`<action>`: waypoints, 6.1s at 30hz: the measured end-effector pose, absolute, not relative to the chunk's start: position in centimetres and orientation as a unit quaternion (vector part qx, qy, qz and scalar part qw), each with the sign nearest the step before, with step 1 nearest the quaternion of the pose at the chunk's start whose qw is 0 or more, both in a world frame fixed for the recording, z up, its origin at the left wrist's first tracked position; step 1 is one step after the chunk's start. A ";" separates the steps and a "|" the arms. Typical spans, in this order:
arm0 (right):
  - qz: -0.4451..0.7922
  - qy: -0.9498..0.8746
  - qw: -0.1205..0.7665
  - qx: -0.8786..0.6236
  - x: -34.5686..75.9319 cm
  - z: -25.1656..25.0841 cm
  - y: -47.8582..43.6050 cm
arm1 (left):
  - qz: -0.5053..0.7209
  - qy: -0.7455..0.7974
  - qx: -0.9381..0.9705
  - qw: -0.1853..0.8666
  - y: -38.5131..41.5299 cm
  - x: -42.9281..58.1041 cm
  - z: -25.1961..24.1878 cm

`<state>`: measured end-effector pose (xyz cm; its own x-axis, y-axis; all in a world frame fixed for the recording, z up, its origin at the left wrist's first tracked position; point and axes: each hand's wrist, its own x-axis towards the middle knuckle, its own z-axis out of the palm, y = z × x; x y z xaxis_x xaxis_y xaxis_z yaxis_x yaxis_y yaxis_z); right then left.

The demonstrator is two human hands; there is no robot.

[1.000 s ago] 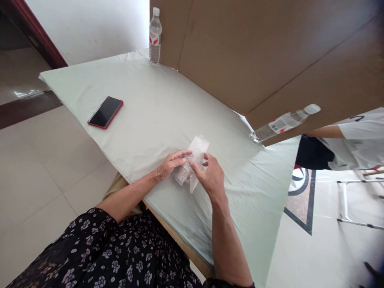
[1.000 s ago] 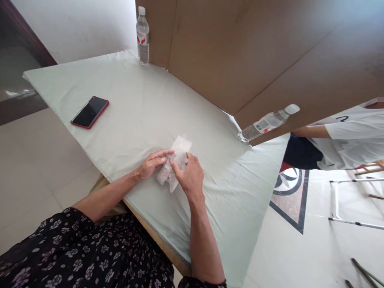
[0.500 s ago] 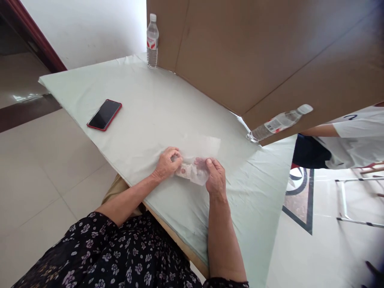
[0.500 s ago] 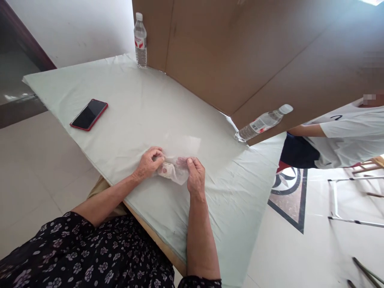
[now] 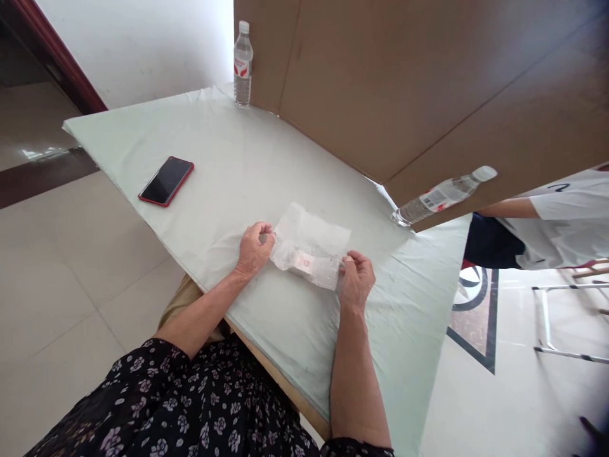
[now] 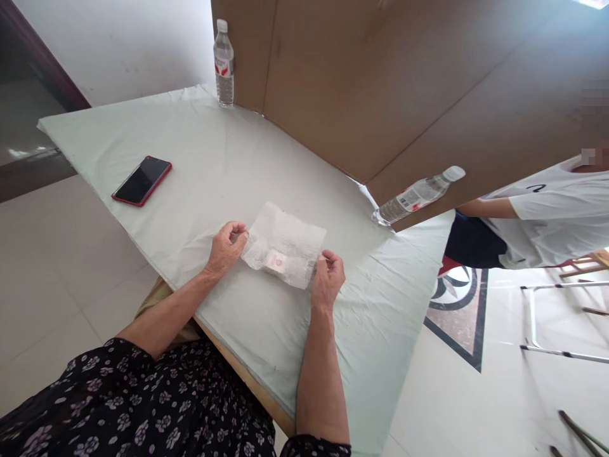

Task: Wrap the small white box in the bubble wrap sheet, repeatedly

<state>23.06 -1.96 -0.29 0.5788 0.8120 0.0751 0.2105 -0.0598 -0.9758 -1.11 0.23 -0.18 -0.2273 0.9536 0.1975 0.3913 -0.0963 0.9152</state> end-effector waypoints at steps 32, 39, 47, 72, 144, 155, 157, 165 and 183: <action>0.174 -0.732 0.289 -0.592 18.8 1.7 -4.8 | 0.137 0.432 0.879 0.147 -4.4 -1.9 2.4; 0.103 -0.630 0.379 -0.670 26.8 1.0 -10.0 | 0.125 0.436 0.878 0.155 -4.7 -2.7 1.1; -0.025 -0.592 0.383 -0.709 29.2 1.8 -13.8 | 0.119 0.440 0.876 0.159 -5.0 -2.5 1.5; 0.278 -0.736 0.059 -0.615 25.2 4.3 8.9 | 0.072 0.549 0.819 0.151 10.8 3.6 3.0; 0.189 -0.794 0.368 -0.447 24.0 1.9 7.4 | 0.202 0.456 0.635 0.589 9.2 3.7 3.8; 0.272 -0.770 0.336 -0.468 23.9 2.9 7.3 | 0.183 0.435 0.641 0.605 9.4 3.7 4.3; 0.282 -0.760 0.336 -0.480 23.9 2.9 7.3 | 0.179 0.436 0.641 0.606 9.5 3.6 4.4; 0.349 -0.680 0.382 -0.520 24.8 3.4 7.4 | 0.179 0.466 0.607 0.618 9.4 3.7 4.2; 0.222 -0.802 0.361 -0.421 24.6 2.4 7.7 | 0.227 0.411 0.631 0.618 9.6 3.7 3.8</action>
